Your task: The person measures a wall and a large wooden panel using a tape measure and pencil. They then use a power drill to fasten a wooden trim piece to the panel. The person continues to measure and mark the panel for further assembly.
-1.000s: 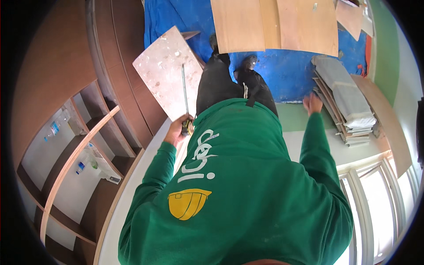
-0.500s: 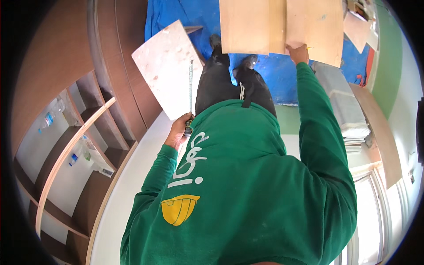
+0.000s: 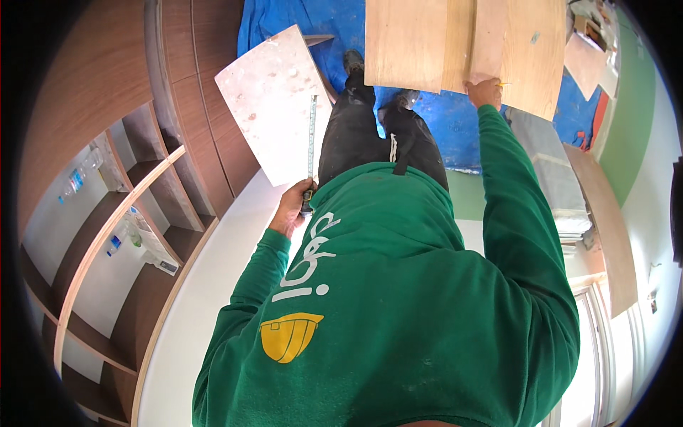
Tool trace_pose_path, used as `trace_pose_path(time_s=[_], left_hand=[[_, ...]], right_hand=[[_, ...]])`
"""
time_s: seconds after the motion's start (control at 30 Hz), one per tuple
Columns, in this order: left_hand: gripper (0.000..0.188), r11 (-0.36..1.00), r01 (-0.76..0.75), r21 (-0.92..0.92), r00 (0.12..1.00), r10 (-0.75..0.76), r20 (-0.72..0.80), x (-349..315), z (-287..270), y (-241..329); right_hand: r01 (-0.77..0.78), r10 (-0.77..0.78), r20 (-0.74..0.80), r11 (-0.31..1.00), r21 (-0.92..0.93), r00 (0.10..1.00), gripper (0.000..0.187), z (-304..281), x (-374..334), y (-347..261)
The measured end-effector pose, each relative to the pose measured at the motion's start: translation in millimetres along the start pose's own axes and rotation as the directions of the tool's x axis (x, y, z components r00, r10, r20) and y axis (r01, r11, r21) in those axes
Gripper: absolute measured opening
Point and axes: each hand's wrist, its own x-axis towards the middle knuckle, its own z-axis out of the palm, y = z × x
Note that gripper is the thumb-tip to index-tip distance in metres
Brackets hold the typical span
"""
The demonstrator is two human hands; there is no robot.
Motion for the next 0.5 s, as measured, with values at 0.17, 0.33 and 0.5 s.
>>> trace_pose_path(time_s=[0.17,0.33,0.5], left_hand=[[0.025,0.999,-0.006,0.034,1.0,0.006,-0.015,8,-3,2],[0.026,0.999,-0.028,0.046,0.996,0.032,-0.078,11,3,7],[0.029,0.998,-0.029,0.05,0.997,0.032,-0.068,10,9,16]], right_hand=[[-0.003,0.003,-0.001,1.0,0.016,1.0,0.102,7,7,4],[0.01,-0.01,-0.016,1.0,0.002,1.0,0.097,-1,-2,-1],[0.053,-0.054,-0.072,0.999,-0.006,0.996,0.092,-24,-22,-8]])
